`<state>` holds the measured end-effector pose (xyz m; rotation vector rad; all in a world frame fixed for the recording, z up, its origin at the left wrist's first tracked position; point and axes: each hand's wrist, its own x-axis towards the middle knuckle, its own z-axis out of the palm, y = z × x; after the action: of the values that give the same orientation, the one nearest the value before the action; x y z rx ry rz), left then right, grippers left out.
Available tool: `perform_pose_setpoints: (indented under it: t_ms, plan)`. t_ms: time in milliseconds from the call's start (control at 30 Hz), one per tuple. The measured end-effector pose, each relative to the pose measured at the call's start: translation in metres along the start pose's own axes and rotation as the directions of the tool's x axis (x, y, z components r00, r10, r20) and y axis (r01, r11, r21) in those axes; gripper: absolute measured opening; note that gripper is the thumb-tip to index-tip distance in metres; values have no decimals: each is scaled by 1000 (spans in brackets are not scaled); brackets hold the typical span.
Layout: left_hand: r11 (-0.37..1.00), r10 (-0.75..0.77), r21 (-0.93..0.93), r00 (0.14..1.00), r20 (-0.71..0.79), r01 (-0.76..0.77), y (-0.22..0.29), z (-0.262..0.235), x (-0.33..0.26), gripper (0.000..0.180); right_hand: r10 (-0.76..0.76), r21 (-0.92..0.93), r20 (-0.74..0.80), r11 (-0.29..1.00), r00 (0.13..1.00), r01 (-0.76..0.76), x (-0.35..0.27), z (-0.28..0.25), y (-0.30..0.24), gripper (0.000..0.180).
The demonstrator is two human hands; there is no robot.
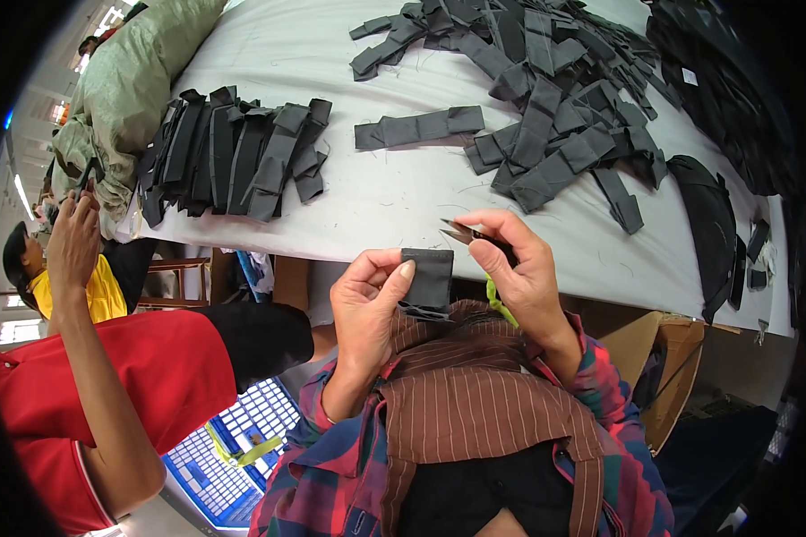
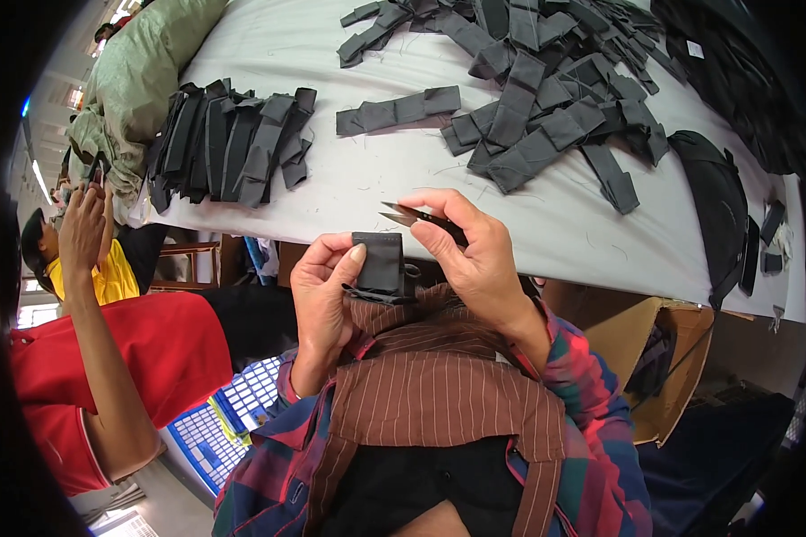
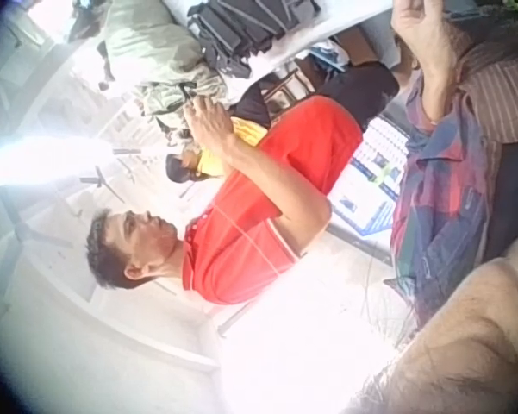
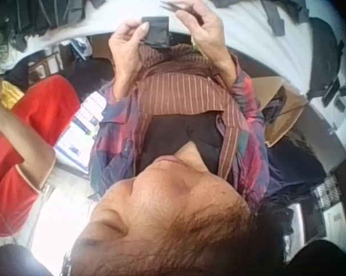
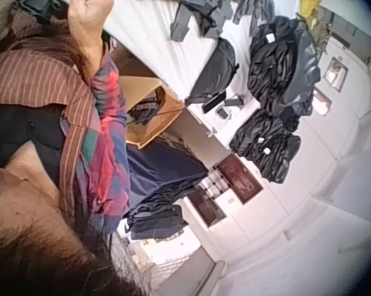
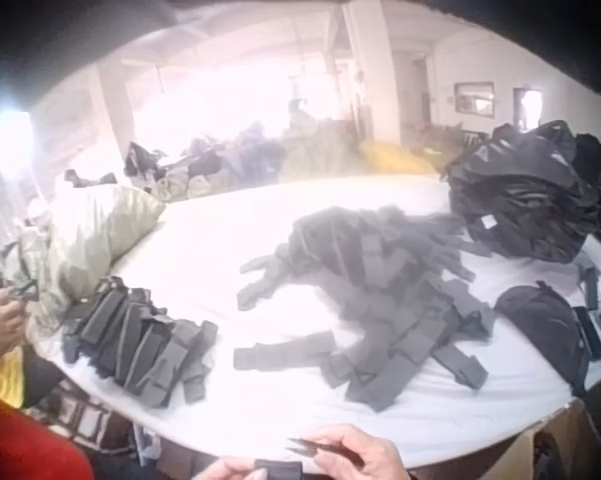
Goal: Trim and organize small black fabric strips using clippers in a manufacturing environment.
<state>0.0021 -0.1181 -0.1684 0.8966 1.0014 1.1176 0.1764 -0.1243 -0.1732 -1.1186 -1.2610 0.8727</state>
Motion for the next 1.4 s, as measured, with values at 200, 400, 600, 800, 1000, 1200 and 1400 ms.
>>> perform_pose_setpoints:
  t_ms: [200, 400, 600, 800, 1000, 1200, 1400]
  plan:
    - [1000, -12, -9, 999, 45, 12, 3, 1, 0, 15, 287, -113, 228, 957, 930, -267, 4, 0, -8, 16]
    - [994, 113, -15, 981, 158, -112, 9, 6, 1, 31, 216, 181, 181, 952, 960, -248, 9, 1, -18, 11]
    - [954, 277, 46, 929, 247, -296, 20, 8, 7, 31, 162, 314, 156, 927, 974, -205, 11, -9, -26, 8]
    - [885, 411, 116, 873, 264, -452, 2, 0, 17, 28, 134, 240, 189, 954, 973, -178, 7, -12, -16, 12]
    - [823, 498, 214, 850, 171, -525, -7, 1, 20, 30, -30, -22, 175, 999, 984, 34, 4, -15, -10, 34]
    - [731, 557, 332, 803, 213, -595, -15, -5, 22, 30, 105, -133, 249, 988, 963, -73, 4, -12, -22, 29]
    - [580, 650, 449, 719, 247, -679, -18, 0, 24, 29, 225, 54, 249, 968, 942, -246, -2, 1, 3, 14]
